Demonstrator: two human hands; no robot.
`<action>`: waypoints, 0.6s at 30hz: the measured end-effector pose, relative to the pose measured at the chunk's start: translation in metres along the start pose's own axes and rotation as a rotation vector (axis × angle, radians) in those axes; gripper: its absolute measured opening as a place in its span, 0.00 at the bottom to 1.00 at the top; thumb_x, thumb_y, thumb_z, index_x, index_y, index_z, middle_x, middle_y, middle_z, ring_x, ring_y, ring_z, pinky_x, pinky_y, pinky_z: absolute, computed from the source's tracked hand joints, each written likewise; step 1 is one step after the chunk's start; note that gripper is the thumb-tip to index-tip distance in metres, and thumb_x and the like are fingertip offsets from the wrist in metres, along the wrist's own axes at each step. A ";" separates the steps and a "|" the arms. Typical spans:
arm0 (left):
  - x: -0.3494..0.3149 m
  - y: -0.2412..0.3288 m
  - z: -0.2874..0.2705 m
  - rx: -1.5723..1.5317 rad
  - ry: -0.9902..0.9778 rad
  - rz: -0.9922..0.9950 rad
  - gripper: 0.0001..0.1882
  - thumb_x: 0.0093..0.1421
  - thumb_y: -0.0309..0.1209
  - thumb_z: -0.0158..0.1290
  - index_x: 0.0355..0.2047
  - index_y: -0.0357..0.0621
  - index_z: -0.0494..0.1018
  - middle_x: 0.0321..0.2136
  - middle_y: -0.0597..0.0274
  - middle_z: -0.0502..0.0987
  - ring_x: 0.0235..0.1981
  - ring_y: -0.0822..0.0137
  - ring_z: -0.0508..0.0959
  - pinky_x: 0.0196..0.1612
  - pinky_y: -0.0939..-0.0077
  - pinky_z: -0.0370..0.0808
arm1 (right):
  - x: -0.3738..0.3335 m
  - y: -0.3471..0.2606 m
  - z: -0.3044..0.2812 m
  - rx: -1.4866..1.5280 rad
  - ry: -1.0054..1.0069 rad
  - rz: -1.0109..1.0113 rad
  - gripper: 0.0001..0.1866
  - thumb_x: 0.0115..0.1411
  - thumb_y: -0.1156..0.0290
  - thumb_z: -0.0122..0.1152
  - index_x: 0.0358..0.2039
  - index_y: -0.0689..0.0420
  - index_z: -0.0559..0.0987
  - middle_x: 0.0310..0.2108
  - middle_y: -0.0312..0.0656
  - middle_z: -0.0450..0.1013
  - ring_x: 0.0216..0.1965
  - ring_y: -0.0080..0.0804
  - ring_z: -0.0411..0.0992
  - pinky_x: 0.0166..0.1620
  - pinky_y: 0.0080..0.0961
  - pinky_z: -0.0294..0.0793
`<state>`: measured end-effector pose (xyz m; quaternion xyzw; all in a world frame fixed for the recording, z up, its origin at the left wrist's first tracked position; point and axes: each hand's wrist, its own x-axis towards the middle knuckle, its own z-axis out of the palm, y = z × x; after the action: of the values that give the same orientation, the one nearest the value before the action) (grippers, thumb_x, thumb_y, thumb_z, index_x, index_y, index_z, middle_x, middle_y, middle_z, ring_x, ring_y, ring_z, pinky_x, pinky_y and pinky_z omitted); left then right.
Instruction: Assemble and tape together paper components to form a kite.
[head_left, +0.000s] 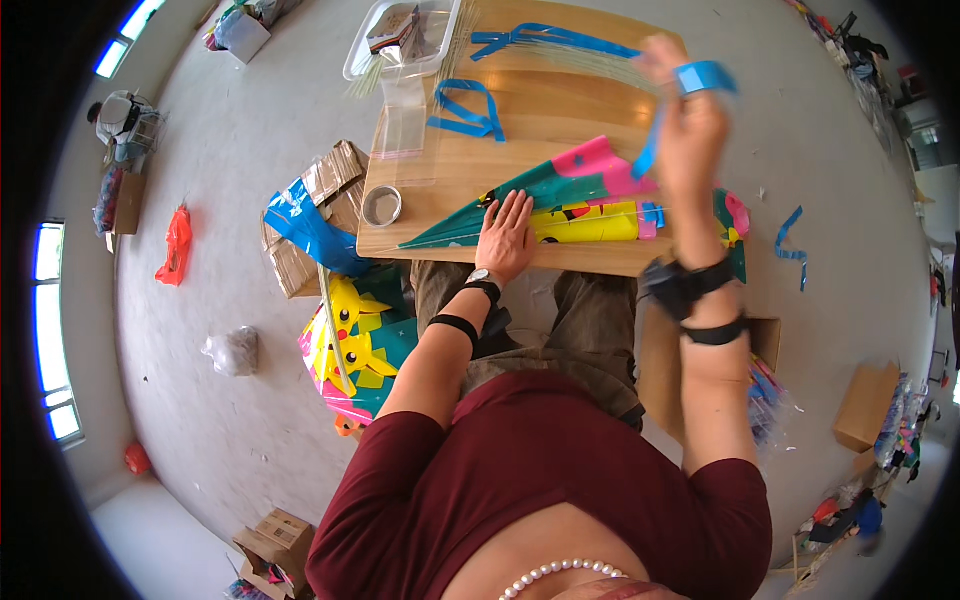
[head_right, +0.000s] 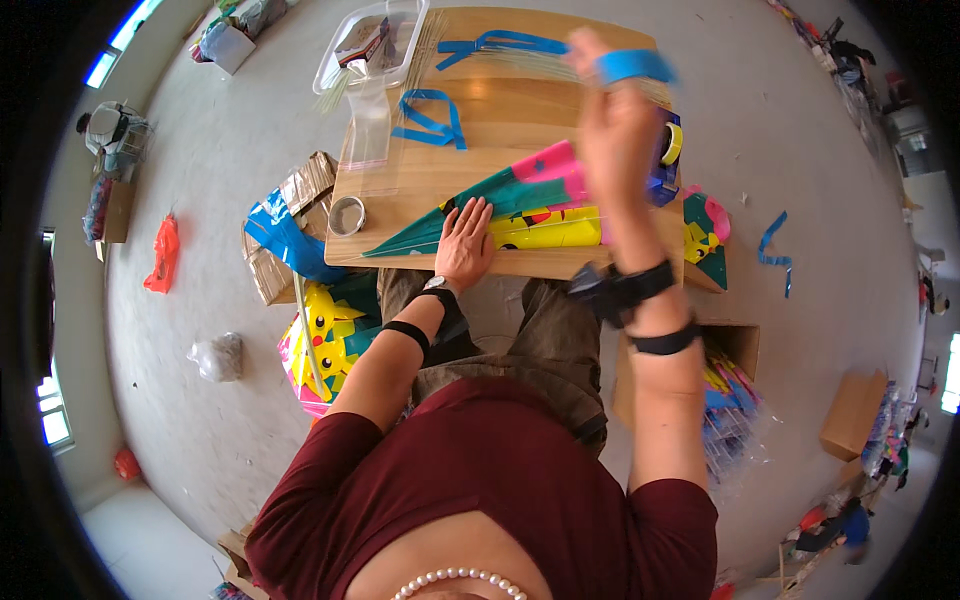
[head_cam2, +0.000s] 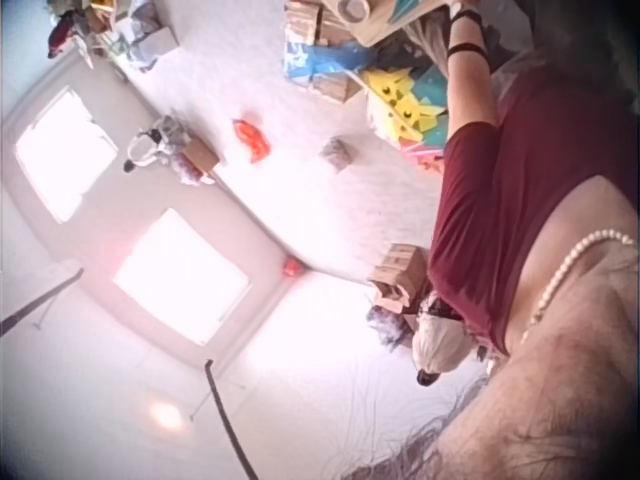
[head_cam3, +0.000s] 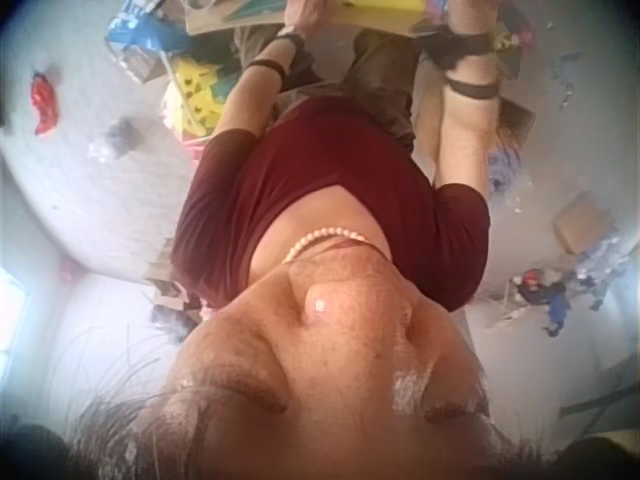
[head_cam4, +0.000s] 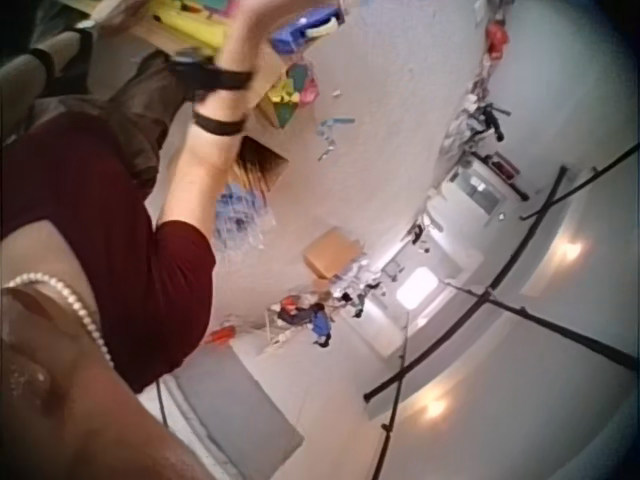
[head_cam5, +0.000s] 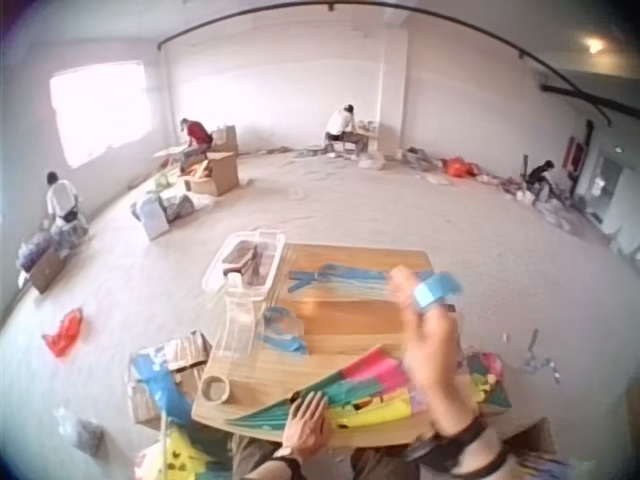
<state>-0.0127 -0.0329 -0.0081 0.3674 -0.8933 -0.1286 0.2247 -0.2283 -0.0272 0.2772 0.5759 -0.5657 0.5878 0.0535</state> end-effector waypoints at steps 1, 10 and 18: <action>-0.001 0.000 -0.001 0.004 0.002 -0.004 0.29 0.66 0.36 0.46 0.66 0.42 0.65 0.68 0.54 0.66 0.71 0.58 0.61 0.74 0.54 0.51 | -0.027 -0.011 0.024 0.037 -0.027 0.040 0.17 0.68 0.75 0.57 0.56 0.55 0.80 0.49 0.49 0.81 0.45 0.35 0.82 0.46 0.29 0.79; 0.020 0.015 -0.018 -0.175 -0.365 -0.151 0.31 0.63 0.39 0.50 0.65 0.40 0.65 0.67 0.49 0.65 0.71 0.53 0.61 0.72 0.53 0.54 | -0.207 0.007 0.191 -0.075 -0.374 0.300 0.27 0.59 0.82 0.57 0.59 0.48 0.78 0.44 0.55 0.79 0.42 0.56 0.78 0.42 0.46 0.77; -0.011 -0.022 0.049 -0.045 0.126 0.018 0.31 0.62 0.39 0.51 0.64 0.39 0.65 0.66 0.46 0.66 0.70 0.49 0.62 0.71 0.53 0.57 | -0.222 0.020 0.219 -0.010 -0.501 0.427 0.25 0.59 0.79 0.58 0.58 0.53 0.78 0.38 0.57 0.79 0.38 0.57 0.78 0.41 0.46 0.78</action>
<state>-0.0172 -0.0373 -0.0627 0.3614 -0.8776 -0.1234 0.2898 -0.0343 -0.0629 0.0350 0.5706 -0.6720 0.4231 -0.2091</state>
